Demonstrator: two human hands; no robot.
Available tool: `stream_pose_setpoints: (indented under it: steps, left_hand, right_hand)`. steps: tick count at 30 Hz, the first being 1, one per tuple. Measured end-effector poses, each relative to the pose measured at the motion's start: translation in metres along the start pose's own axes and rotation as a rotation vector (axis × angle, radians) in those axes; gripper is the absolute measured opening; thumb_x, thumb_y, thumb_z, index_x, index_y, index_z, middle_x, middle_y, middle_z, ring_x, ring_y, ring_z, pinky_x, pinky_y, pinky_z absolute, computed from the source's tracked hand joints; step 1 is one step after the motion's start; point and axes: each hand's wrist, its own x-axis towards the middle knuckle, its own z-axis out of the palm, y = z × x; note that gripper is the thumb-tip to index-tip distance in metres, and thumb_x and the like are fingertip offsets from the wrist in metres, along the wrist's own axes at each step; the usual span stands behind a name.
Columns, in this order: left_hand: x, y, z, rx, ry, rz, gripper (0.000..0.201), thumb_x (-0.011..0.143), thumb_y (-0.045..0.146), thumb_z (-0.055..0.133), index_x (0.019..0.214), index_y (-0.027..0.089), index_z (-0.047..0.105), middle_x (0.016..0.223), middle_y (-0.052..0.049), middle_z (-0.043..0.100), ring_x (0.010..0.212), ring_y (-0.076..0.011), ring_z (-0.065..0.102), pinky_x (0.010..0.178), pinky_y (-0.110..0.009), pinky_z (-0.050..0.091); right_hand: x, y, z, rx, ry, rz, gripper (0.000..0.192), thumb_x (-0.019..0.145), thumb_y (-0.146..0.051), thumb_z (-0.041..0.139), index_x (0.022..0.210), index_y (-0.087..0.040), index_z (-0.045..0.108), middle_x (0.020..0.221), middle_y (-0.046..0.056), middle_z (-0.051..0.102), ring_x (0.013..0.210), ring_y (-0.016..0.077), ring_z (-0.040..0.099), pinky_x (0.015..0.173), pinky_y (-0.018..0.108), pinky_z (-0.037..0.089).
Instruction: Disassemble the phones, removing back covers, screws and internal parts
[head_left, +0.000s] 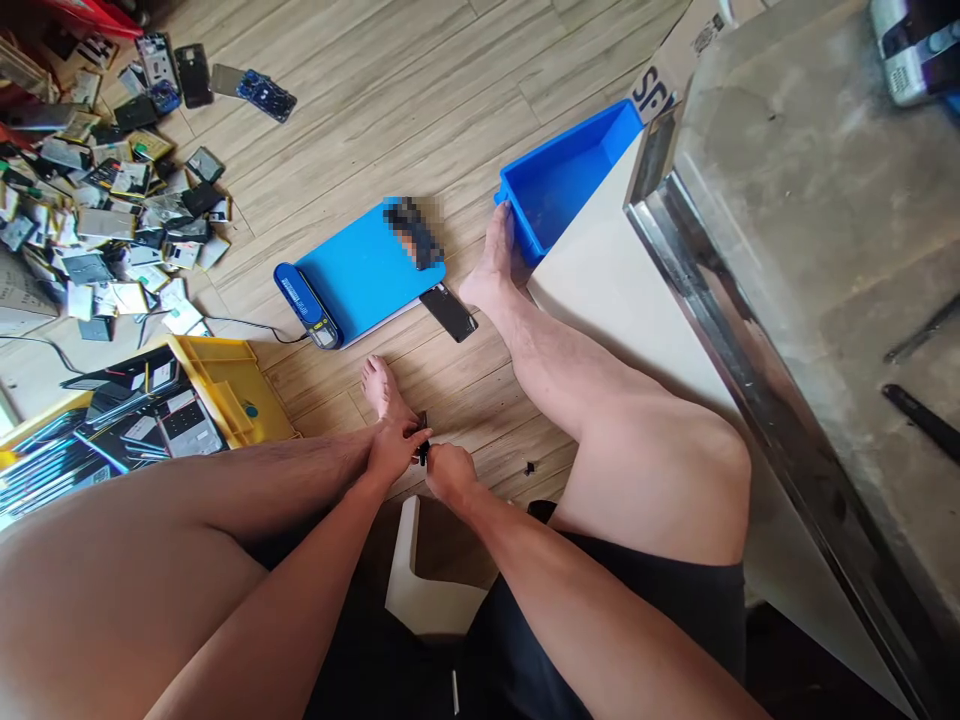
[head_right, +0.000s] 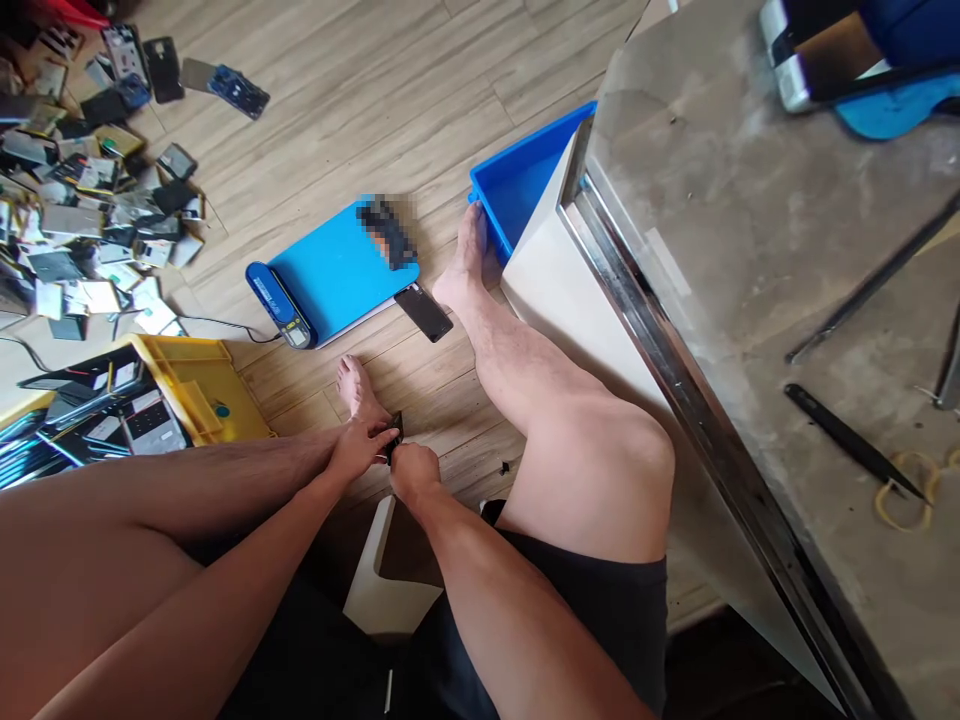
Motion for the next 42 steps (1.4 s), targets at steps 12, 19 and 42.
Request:
stream_pose_setpoints:
  steps: [12, 19, 42]
  left_hand:
    - [0.002, 0.004, 0.004, -0.009, -0.028, -0.029, 0.026, 0.093, 0.037, 0.071, 0.101, 0.013, 0.068, 0.079, 0.000, 0.069, 0.062, -0.0115, 0.065, 0.061, -0.027, 0.058]
    - [-0.002, 0.008, 0.006, -0.018, -0.021, -0.022, 0.025, 0.091, 0.037, 0.073, 0.096, 0.013, 0.069, 0.076, 0.000, 0.069, 0.061, -0.0118, 0.065, 0.060, -0.027, 0.057]
    - [0.032, 0.029, 0.003, 0.352, 0.166, 0.278, 0.028, 0.099, 0.034, 0.060, 0.120, 0.016, 0.063, 0.115, -0.010, 0.069, 0.108, -0.0239, 0.065, 0.101, -0.046, 0.050]
  right_hand:
    - [0.002, 0.009, 0.005, 0.039, -0.006, 0.022, 0.032, 0.100, -0.038, 0.064, 0.123, -0.017, 0.065, 0.125, 0.010, 0.067, 0.109, 0.0236, 0.067, 0.095, 0.046, 0.057]
    - [0.003, 0.012, 0.009, 0.031, 0.005, 0.048, 0.031, 0.100, -0.037, 0.064, 0.123, -0.017, 0.065, 0.124, 0.009, 0.067, 0.107, 0.0230, 0.067, 0.093, 0.044, 0.058]
    - [0.029, 0.008, -0.034, -0.029, 0.082, -0.041, 0.033, 0.100, -0.037, 0.064, 0.128, -0.021, 0.063, 0.132, 0.010, 0.063, 0.112, 0.0240, 0.065, 0.094, 0.044, 0.057]
